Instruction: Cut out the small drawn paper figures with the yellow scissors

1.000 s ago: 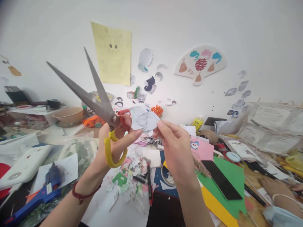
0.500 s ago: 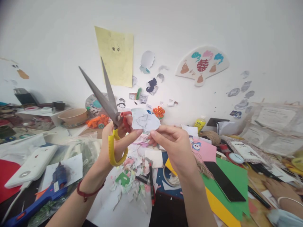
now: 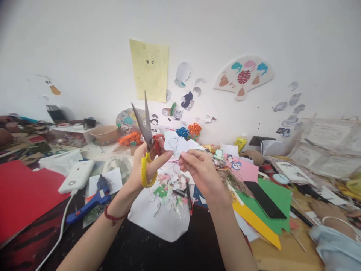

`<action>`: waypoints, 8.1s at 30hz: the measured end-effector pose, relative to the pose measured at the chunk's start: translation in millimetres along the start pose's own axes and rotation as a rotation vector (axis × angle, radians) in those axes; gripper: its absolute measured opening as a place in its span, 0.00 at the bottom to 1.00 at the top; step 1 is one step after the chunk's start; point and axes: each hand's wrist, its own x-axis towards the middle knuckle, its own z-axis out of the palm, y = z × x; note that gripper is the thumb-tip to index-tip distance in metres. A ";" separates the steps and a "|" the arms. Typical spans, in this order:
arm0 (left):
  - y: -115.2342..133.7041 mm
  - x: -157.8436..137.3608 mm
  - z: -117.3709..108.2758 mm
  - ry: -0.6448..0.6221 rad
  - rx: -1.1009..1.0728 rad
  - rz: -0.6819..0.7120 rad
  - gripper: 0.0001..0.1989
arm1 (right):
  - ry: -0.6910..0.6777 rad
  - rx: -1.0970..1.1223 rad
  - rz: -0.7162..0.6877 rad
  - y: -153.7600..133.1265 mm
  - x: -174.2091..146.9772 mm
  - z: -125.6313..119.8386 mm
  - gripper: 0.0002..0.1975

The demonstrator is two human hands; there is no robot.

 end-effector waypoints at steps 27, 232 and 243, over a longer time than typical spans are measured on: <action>-95.3 -60.4 -28.9 0.047 0.258 -0.112 0.08 | -0.045 0.363 0.496 121.7 13.9 -27.8 0.14; -74.5 -68.3 -22.4 0.027 0.063 -0.472 0.19 | -0.008 -0.356 -0.286 111.1 -15.8 -25.7 0.05; -78.9 -69.5 -23.7 0.007 0.040 -0.460 0.15 | 0.002 -0.210 -0.224 115.5 -13.8 -28.4 0.05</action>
